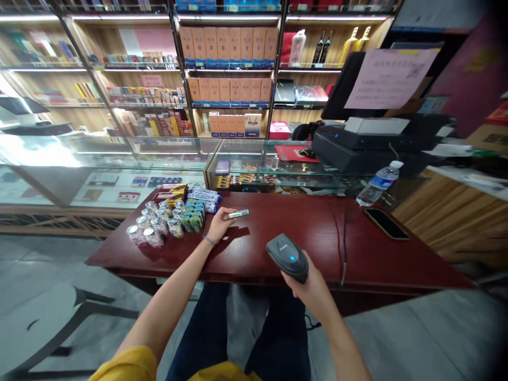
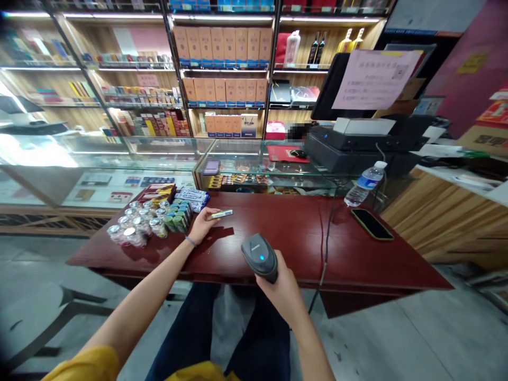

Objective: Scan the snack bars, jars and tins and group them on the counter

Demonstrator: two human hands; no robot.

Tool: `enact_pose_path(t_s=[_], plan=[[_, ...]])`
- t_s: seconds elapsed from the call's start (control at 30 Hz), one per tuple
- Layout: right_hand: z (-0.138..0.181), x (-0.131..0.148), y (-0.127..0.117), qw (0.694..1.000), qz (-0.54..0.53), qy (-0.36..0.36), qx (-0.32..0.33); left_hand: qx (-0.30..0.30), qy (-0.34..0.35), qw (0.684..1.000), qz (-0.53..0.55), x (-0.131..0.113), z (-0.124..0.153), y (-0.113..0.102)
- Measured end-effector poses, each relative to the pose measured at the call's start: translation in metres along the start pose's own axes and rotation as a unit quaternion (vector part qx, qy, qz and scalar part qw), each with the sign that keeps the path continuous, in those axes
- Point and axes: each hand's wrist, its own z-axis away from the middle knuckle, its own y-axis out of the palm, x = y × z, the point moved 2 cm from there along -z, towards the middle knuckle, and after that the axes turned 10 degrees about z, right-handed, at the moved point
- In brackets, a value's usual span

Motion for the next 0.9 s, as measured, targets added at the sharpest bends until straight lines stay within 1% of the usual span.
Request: enact_pose_path(t_s=[0.1,0.17,0.3,0.37,0.43,0.53,0.63,0.7,0.8,0.9], plan=[[0.005,0.001,0.004,1.000,0.015,-0.006,0.009,-0.001,-0.003,1.000,0.012,0.003,0.002,-0.003],[0.007,0.000,0.006,1.000,0.025,-0.009,0.014,0.002,0.011,1.000,0.003,0.003,0.002,-0.004],[0.009,-0.002,0.010,0.998,0.057,-0.003,0.017,0.010,0.052,0.995,-0.080,-0.002,0.003,-0.007],[0.011,-0.002,0.011,0.998,0.054,0.000,0.011,0.013,0.058,0.993,-0.098,-0.004,0.004,-0.007],[0.012,-0.001,0.012,0.999,0.042,-0.001,-0.003,0.010,0.052,0.995,-0.088,-0.003,0.004,-0.007],[0.013,0.002,0.013,0.999,0.030,0.000,-0.021,0.003,0.029,0.999,-0.042,0.002,0.002,-0.006],[0.013,0.002,0.012,0.999,0.028,-0.001,-0.016,-0.002,0.016,1.000,0.005,0.006,0.001,-0.004],[0.013,0.001,0.012,1.000,0.028,-0.001,-0.010,-0.008,0.014,1.000,0.004,0.007,0.001,-0.002],[0.014,-0.002,0.011,1.000,0.025,0.011,-0.011,-0.015,0.016,0.999,-0.032,0.001,0.006,0.002],[0.014,-0.003,0.010,0.999,0.015,0.027,-0.018,-0.011,0.027,0.996,-0.082,-0.014,0.015,0.001]])
